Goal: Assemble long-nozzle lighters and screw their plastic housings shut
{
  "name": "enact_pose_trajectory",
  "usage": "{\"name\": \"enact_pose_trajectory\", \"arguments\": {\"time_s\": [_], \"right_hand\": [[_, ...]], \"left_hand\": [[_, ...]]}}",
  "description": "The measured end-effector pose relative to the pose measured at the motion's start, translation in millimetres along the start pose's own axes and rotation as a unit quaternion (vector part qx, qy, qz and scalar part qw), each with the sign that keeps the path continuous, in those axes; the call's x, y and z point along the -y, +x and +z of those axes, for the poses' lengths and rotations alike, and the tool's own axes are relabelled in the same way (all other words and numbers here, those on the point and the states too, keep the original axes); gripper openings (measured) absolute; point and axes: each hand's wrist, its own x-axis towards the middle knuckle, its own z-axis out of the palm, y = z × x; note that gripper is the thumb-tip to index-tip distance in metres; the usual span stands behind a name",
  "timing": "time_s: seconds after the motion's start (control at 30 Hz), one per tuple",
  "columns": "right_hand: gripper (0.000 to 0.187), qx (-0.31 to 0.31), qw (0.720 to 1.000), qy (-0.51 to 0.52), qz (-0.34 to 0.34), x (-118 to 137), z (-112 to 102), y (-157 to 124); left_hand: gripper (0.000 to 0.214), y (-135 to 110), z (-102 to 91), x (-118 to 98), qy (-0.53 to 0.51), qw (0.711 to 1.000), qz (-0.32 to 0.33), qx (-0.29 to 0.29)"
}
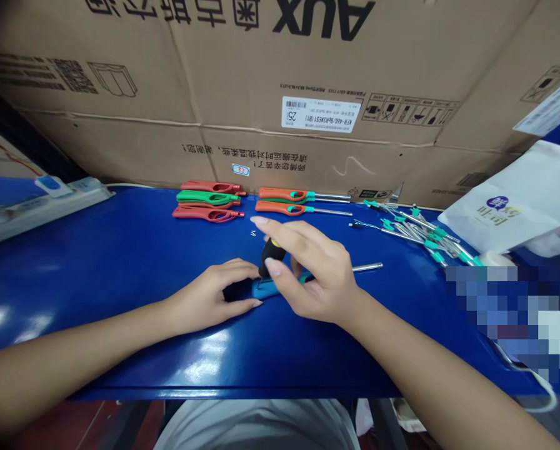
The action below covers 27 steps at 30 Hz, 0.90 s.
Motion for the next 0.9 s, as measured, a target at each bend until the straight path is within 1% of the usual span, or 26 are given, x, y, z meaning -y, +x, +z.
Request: {"name": "enact_pose_trajectory", "arguments": {"time_s": [0.07, 0.13, 0.23, 0.27, 0.3, 0.33, 0.4, 0.43, 0.47, 0.5, 0.57, 0.6, 0.63, 0.67, 0.77, 0.8, 0.83, 0.9], "right_hand": [[0.05, 0.03, 0.997, 0.055, 0.045, 0.2, 0.3, -1.3], [0.048, 0.027, 0.996, 0.06, 0.061, -0.2, 0.3, -1.7], [0.045, -0.019, 0.999, -0.024, 0.01, -1.8, -0.3, -1.1], [0.046, -0.023, 0.999, -0.036, 0.004, -2.1, -0.6, -0.7], [0.048, -0.011, 1.0, -0.023, 0.013, -2.2, -0.6, -0.4], [0.05, 0.013, 0.999, 0.012, 0.037, -2.1, -0.5, -0.2], [0.052, 0.067, 0.988, 0.1, 0.093, -1.5, 0.0, 0.2], [0.051, 0.08, 0.983, 0.124, 0.108, -1.4, 0.3, 0.5], [0.048, 0.077, 0.984, 0.123, 0.106, -1.4, 0.4, 0.8], [0.045, 0.058, 0.99, 0.097, 0.088, -1.6, 0.2, 1.1], [0.043, 0.007, 1.0, 0.015, 0.022, -2.4, -1.3, 1.8], [0.043, -0.007, 1.0, -0.017, -0.004, -2.7, -2.5, 2.3], [0.042, -0.008, 1.0, -0.027, -0.013, -2.8, -3.8, 2.7], [0.042, 0.007, 1.0, -0.014, -0.002, -2.8, -5.0, 3.2], [0.044, 0.076, 0.99, 0.085, 0.082, -2.2, -6.7, 4.5], [0.042, 0.081, 0.988, 0.099, 0.091, -2.2, -6.6, 4.8], [0.039, 0.069, 0.99, 0.092, 0.082, -2.3, -6.2, 5.0], [0.034, 0.02, 0.999, 0.032, 0.03, -2.8, -4.9, 4.7]], "left_hand": [[0.037, -0.1, 0.1, 0.3, 0.0, 1.0, 0.0, 0.002], [0.037, 0.0, 0.0, 0.3, -0.001, 1.0, 0.001, 0.003], [0.037, 0.2, -0.3, 0.0, 0.002, 1.0, 0.007, 0.003], [0.037, 0.2, -0.4, -0.1, 0.003, 1.0, 0.007, 0.005], [0.037, 0.2, -0.4, -0.1, 0.003, 1.0, 0.007, 0.007], [0.038, 0.2, -0.4, -0.1, 0.004, 1.0, 0.005, 0.008], [0.039, 0.2, -0.2, -0.1, 0.005, 1.0, 0.002, 0.009], [0.038, 0.2, -0.2, -0.2, 0.005, 1.0, 0.002, 0.009], [0.038, 0.2, -0.1, -0.5, 0.007, 1.0, 0.003, 0.008], [0.037, 0.3, -0.2, -0.8, 0.008, 1.0, 0.005, 0.008], [0.036, 0.5, -0.5, -1.5, 0.01, 1.0, 0.007, 0.007], [0.036, 0.6, -0.7, -1.7, 0.01, 1.0, 0.007, 0.007], [0.036, 0.6, -0.9, -1.9, 0.01, 1.0, 0.007, 0.008], [0.037, 0.7, -1.0, -1.8, 0.009, 1.0, 0.006, 0.008], [0.037, 0.7, -1.1, -1.5, 0.009, 1.0, 0.003, 0.014], [0.037, 0.7, -1.1, -1.4, 0.01, 1.0, 0.004, 0.013], [0.037, 0.7, -1.0, -1.3, 0.01, 1.0, 0.006, 0.011], [0.037, 0.7, -0.8, -1.1, 0.012, 1.0, 0.011, 0.007]]}}
